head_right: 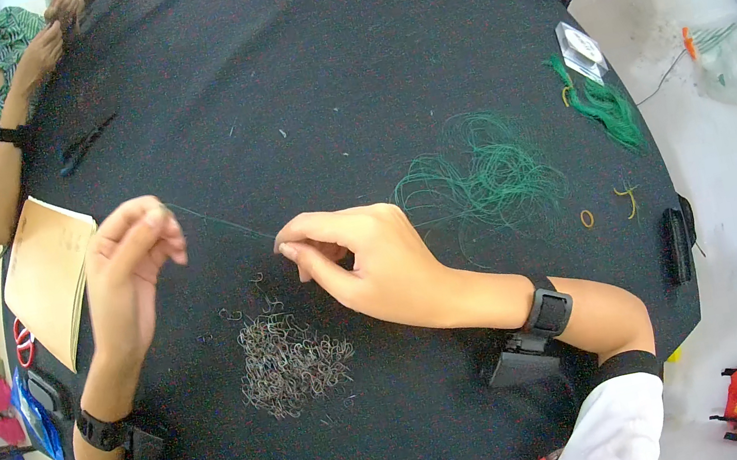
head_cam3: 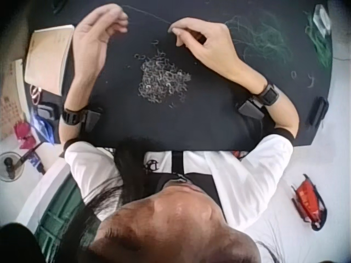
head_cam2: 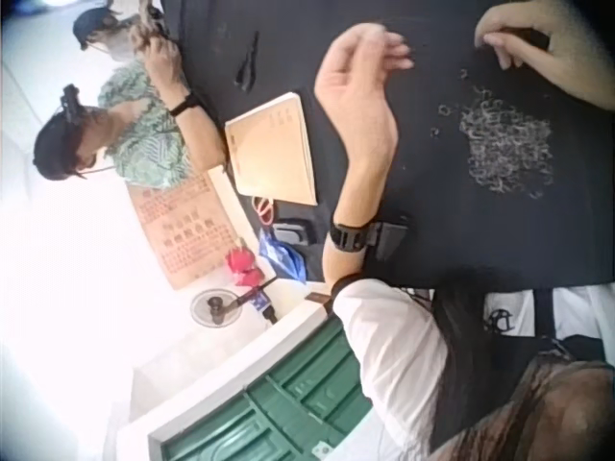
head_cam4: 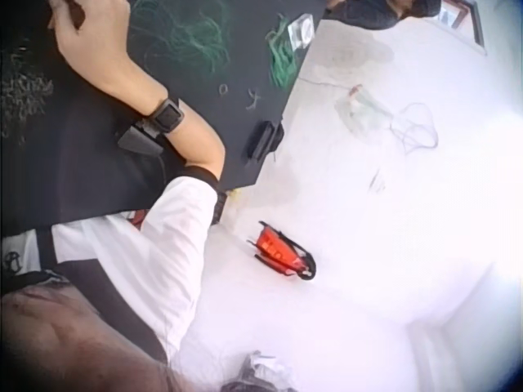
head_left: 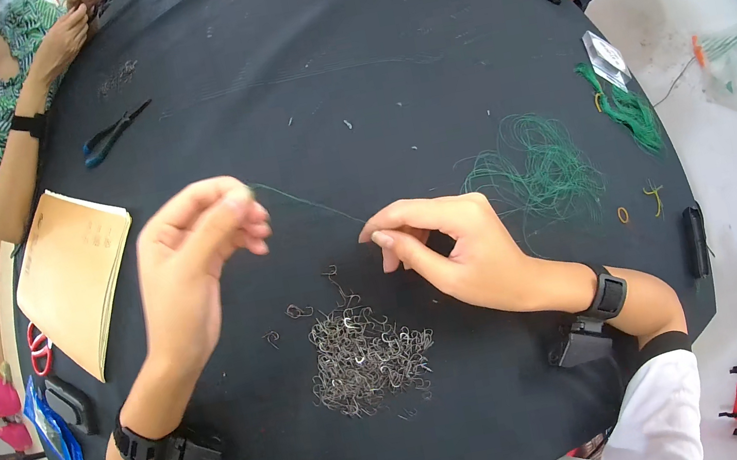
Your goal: The recorder is assembling fishing tackle by attaching small components to hooks and line.
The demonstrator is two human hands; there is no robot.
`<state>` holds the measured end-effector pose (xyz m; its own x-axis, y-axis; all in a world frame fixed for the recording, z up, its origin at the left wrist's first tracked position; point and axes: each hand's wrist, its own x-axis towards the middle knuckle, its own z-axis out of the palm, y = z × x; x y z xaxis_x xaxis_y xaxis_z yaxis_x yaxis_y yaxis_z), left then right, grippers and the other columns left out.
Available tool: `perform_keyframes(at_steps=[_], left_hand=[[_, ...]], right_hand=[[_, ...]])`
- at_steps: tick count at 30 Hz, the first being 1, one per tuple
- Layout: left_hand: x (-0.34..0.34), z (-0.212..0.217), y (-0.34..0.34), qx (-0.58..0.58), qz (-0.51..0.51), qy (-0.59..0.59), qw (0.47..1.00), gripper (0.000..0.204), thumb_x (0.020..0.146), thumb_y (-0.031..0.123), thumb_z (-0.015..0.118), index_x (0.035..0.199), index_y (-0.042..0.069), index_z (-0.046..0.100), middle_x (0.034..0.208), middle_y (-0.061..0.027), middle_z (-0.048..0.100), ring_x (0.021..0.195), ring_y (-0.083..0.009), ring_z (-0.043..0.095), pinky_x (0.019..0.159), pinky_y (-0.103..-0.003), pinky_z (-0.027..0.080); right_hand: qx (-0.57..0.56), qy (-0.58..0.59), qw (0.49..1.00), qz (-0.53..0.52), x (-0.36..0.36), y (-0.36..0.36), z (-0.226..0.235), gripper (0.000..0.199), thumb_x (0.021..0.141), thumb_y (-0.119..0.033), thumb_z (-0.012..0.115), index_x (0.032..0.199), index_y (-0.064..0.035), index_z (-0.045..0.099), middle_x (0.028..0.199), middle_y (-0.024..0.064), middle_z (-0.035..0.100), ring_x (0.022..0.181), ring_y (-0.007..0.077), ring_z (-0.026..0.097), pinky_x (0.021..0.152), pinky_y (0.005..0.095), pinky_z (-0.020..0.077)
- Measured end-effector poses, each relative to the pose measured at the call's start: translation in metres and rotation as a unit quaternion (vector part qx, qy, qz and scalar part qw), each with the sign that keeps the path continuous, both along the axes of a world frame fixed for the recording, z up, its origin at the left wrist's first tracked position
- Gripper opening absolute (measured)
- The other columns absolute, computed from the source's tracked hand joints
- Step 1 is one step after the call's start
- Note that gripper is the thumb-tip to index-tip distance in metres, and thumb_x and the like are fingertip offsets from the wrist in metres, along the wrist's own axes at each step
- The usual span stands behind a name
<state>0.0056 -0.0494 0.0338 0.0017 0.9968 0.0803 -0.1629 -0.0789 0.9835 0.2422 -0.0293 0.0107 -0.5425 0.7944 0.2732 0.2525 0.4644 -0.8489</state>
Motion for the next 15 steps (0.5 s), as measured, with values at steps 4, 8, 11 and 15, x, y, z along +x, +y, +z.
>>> perform_keyframes(at_steps=[4,8,11,15], left_hand=[[-0.019,0.019,0.006,0.019,0.014,-0.057,0.998,0.015,0.091,0.014,0.056,0.094,0.0,0.062,0.082,-0.005,0.061,0.074,-0.0102,0.057,0.067,-0.024,0.047],[-0.033,0.032,0.003,0.017,0.09,-0.084,0.992,0.015,0.09,0.013,0.057,0.095,0.0,0.061,0.083,-0.0057,0.061,0.074,-0.0111,0.057,0.066,-0.024,0.046],[-0.055,0.034,-0.001,-0.011,0.141,-0.083,0.986,0.016,0.089,0.01,0.058,0.102,0.0,0.057,0.089,-0.0048,0.057,0.078,-0.0119,0.055,0.066,-0.023,0.045],[-0.086,0.026,-0.007,-0.002,0.146,-0.101,0.984,0.015,0.086,0.007,0.061,0.098,-0.003,0.061,0.087,-0.0083,0.063,0.079,-0.0144,0.06,0.067,-0.025,0.048]], right_hand=[[-0.01,0.001,0.999,-0.043,0.005,0.007,0.003,0.014,0.089,-0.01,0.055,0.095,-0.0014,0.065,0.07,0.0078,0.066,0.061,0.0114,0.064,0.055,0.0245,0.0476],[-0.019,-0.032,0.997,-0.072,0.026,0.017,0.004,0.014,0.088,-0.011,0.056,0.093,-0.0017,0.065,0.069,0.0066,0.066,0.058,0.0093,0.062,0.054,0.0256,0.0472],[0.013,-0.083,0.992,-0.09,0.054,0.022,-0.002,0.011,0.086,-0.008,0.057,0.091,-0.0013,0.065,0.069,0.006,0.066,0.06,0.0084,0.061,0.056,0.024,0.0468],[-0.001,-0.119,0.985,-0.128,0.089,0.023,0.0,0.011,0.086,-0.006,0.057,0.089,0.0009,0.064,0.073,0.0067,0.067,0.068,0.0107,0.065,0.062,0.0238,0.0501]])
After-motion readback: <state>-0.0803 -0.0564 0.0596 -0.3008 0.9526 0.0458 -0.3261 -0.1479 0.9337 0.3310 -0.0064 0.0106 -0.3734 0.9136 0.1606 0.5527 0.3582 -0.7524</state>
